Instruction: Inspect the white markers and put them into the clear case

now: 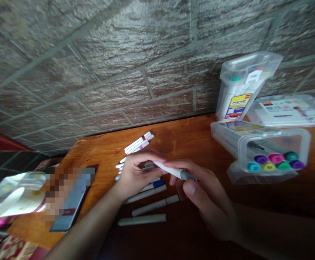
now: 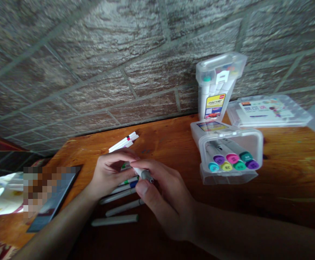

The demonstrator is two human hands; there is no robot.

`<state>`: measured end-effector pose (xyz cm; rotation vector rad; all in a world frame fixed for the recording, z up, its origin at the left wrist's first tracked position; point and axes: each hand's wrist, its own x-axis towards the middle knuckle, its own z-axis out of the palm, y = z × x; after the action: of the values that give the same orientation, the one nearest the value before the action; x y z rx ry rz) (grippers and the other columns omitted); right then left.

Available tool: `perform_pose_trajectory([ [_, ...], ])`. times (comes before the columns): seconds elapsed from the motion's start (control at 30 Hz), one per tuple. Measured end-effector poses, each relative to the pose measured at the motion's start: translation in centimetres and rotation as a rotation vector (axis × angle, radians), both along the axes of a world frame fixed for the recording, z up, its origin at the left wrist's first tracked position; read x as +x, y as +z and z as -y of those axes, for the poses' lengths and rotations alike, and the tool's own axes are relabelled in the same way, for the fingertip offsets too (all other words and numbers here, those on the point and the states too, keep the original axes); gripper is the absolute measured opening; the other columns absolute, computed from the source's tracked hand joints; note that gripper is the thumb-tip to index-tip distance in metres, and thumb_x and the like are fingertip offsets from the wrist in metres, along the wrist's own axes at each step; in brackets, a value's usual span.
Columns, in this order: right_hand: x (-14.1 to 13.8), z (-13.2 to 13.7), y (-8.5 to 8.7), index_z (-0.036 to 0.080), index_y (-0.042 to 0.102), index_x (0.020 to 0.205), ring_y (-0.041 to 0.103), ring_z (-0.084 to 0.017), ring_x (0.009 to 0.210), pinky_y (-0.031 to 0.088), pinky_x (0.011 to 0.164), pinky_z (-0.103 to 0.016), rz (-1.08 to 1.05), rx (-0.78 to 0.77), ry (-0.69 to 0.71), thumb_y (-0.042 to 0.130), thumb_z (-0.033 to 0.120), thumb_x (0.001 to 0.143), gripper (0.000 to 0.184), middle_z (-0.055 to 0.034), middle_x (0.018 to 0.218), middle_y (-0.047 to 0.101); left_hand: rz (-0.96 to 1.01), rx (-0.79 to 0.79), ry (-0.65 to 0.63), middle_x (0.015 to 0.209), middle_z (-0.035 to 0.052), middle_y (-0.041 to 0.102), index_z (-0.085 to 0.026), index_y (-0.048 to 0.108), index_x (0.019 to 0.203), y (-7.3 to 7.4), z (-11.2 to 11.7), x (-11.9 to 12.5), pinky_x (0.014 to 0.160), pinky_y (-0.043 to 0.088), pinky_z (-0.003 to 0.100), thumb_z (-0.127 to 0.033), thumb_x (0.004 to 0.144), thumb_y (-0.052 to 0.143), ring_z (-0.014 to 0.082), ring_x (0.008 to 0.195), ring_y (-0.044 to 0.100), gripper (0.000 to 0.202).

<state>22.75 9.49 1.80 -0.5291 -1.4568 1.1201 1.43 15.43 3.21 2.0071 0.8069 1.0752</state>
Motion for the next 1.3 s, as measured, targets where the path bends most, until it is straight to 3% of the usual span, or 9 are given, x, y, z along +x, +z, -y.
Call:
perform_pose_trajectory([
  [0.57, 0.0, -0.11, 0.06, 0.017, 0.066, 0.132, 0.068, -0.017, 0.088, 0.054, 0.078, -0.028, -0.019, 0.016, 0.006, 0.051, 0.031, 0.106, 0.034, -0.0052, 0.1, 0.072, -0.01, 0.002, 0.008, 0.093, 0.0051, 0.079, -0.02, 0.08, 0.098, 0.12, -0.05, 0.09, 0.079, 0.058, 0.024, -0.004, 0.078, 0.084, 0.0155, 0.085, 0.073, 0.026],
  [0.77, 0.02, -0.05, 0.18, 0.014, 0.067, 0.131, 0.065, -0.016, 0.076, 0.053, 0.073, -0.028, 0.009, 0.0, -0.002, 0.052, 0.027, 0.104, 0.034, -0.0039, 0.09, 0.07, -0.001, -0.001, 0.012, 0.095, 0.0051, 0.079, -0.02, 0.08, 0.099, -0.03, -0.07, -0.01, 0.08, 0.057, 0.024, -0.005, 0.077, 0.085, 0.0156, 0.087, 0.073, 0.027],
  [0.93, -0.06, -0.07, 0.45, 0.014, 0.067, 0.128, 0.068, -0.017, 0.082, 0.054, 0.076, -0.029, 0.02, 0.025, -0.032, 0.055, 0.021, 0.099, 0.032, -0.0035, 0.09, 0.071, -0.008, 0.005, 0.018, 0.093, 0.0062, 0.079, -0.019, 0.08, 0.097, 0.14, -0.03, 0.1, 0.078, 0.058, 0.025, -0.008, 0.078, 0.085, 0.0167, 0.085, 0.073, 0.023],
  [1.17, -0.26, 0.09, -0.06, 0.018, 0.064, 0.129, 0.068, -0.016, 0.077, 0.054, 0.068, -0.028, 0.09, 0.001, -0.06, 0.059, 0.019, 0.097, 0.032, -0.0024, 0.09, 0.071, -0.021, -0.017, 0.032, 0.092, 0.0083, 0.079, -0.018, 0.08, 0.096, 0.18, 0.03, 0.11, 0.077, 0.058, 0.027, -0.014, 0.079, 0.086, 0.0186, 0.084, 0.074, 0.018],
  [1.3, -0.41, -0.06, -0.15, 0.018, 0.064, 0.128, 0.073, -0.019, 0.089, 0.057, 0.078, -0.03, 0.143, 0.017, -0.105, 0.06, 0.016, 0.097, 0.032, -0.005, 0.096, 0.074, -0.032, -0.018, 0.032, 0.092, 0.0089, 0.079, -0.017, 0.08, 0.095, 0.14, 0.06, 0.12, 0.079, 0.058, 0.028, -0.015, 0.08, 0.085, 0.0191, 0.086, 0.073, 0.016],
])
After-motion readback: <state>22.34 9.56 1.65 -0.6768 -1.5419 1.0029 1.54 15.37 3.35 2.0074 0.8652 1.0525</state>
